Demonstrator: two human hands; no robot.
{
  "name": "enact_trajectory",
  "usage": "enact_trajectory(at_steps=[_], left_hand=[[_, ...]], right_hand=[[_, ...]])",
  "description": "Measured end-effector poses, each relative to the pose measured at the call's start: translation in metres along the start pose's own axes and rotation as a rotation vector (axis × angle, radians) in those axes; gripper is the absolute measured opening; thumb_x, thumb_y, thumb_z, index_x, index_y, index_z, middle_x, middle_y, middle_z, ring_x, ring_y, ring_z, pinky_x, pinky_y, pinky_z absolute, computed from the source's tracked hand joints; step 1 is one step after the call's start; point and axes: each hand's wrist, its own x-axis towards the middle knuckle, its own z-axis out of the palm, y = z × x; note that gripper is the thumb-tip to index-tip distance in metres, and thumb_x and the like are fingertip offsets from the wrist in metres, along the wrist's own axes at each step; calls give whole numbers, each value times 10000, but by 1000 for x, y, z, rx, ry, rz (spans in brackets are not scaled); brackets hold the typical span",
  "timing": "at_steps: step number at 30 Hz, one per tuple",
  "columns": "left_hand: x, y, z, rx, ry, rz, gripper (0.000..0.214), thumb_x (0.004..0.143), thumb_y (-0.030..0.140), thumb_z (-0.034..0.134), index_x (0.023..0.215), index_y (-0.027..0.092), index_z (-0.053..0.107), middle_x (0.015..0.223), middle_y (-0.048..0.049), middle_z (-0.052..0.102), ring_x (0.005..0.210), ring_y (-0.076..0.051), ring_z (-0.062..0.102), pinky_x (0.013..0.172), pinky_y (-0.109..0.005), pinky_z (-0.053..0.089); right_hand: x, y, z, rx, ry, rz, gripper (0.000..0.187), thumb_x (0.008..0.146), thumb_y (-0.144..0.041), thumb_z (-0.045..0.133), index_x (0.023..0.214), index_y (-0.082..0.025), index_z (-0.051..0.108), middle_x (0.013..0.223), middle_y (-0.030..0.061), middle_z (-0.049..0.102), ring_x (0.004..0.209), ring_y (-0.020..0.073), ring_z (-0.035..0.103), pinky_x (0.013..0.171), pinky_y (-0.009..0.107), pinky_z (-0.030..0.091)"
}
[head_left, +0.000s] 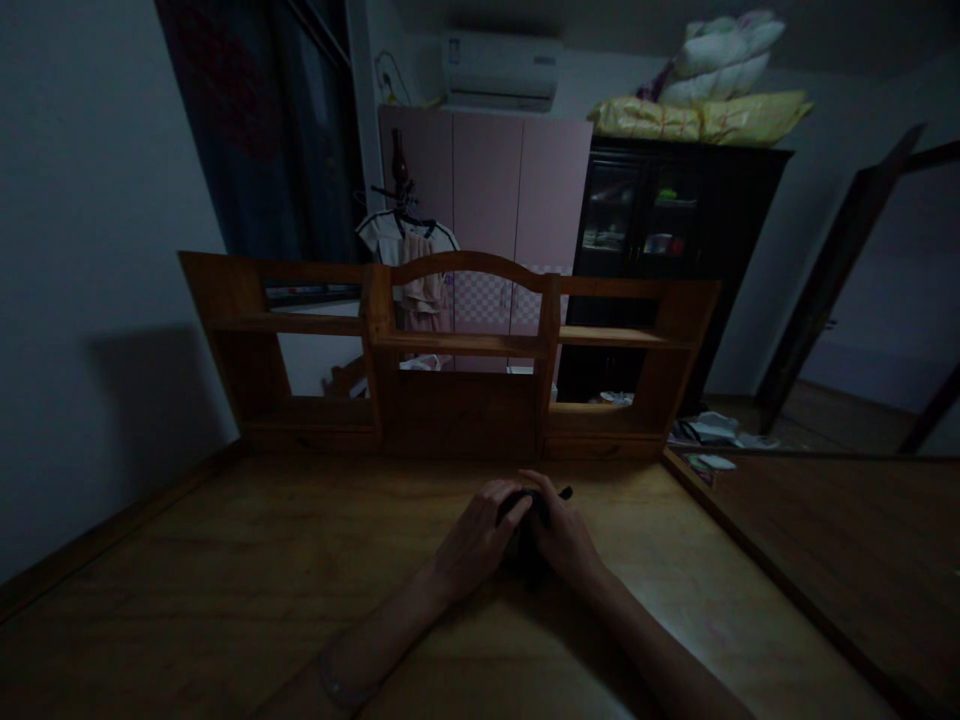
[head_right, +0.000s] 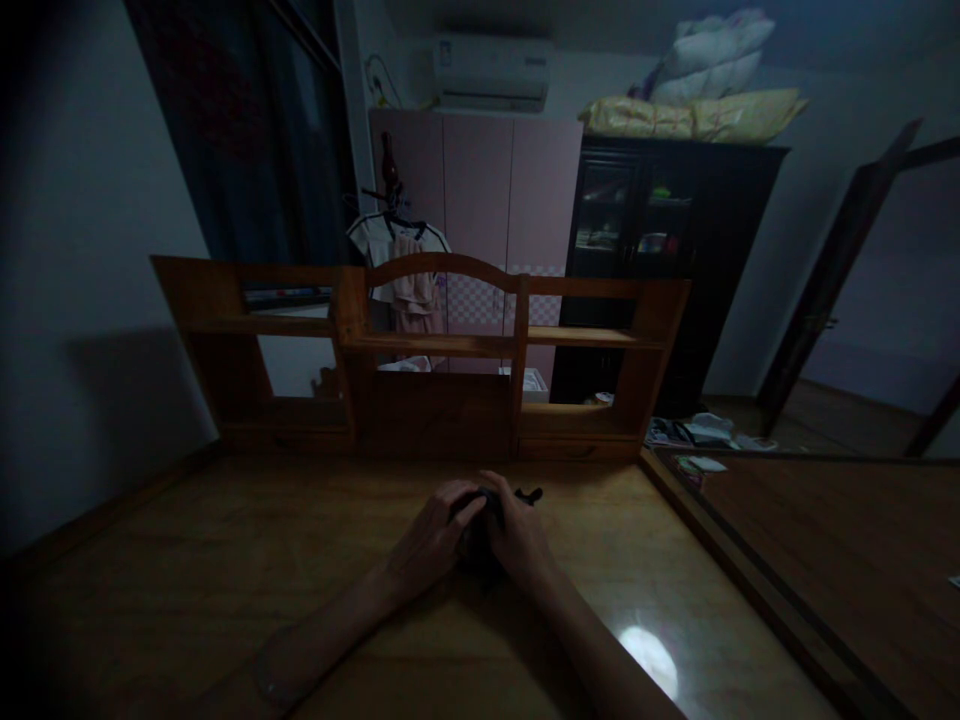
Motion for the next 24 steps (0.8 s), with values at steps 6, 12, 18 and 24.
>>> enact_trajectory(at_steps=[6, 12, 18, 24], left_hand=[[0, 2, -1, -20, -8, -30, 553, 876, 46, 431, 1404, 155, 306, 1354, -157, 377, 1325, -262, 321, 1063, -472, 406], [5, 5, -6, -64, 14, -73, 510, 881, 97, 461, 1368, 211, 365, 1337, -119, 409, 1280, -238, 392, 1018, -422, 452], [4, 0, -5, -58, -26, -51, 628, 811, 33, 473, 1393, 218, 329, 1367, -138, 382, 1295, -261, 368, 1010, -480, 436], [5, -1, -5, -75, -43, -19, 624, 798, 15, 452, 1387, 180, 331, 1384, -149, 384, 1323, -262, 336, 1048, -499, 402]], right_hand=[[1, -1, -1, 2, 4, 0, 509, 852, -118, 454, 1335, -267, 394, 1042, 35, 672, 886, 182, 654, 742, 278, 512], [1, 0, 0, -15, 41, -17, 505, 846, -118, 470, 1322, -279, 420, 1112, 28, 665, 951, 185, 651, 807, 300, 515], [0, 2, 0, -7, 38, -42, 504, 890, -166, 459, 1373, -288, 384, 1206, 40, 633, 1030, 188, 634, 863, 321, 511], [1, 4, 1, 22, 25, -37, 548, 882, -140, 458, 1399, -295, 360, 1271, 42, 595, 1100, 185, 605, 922, 338, 497]])
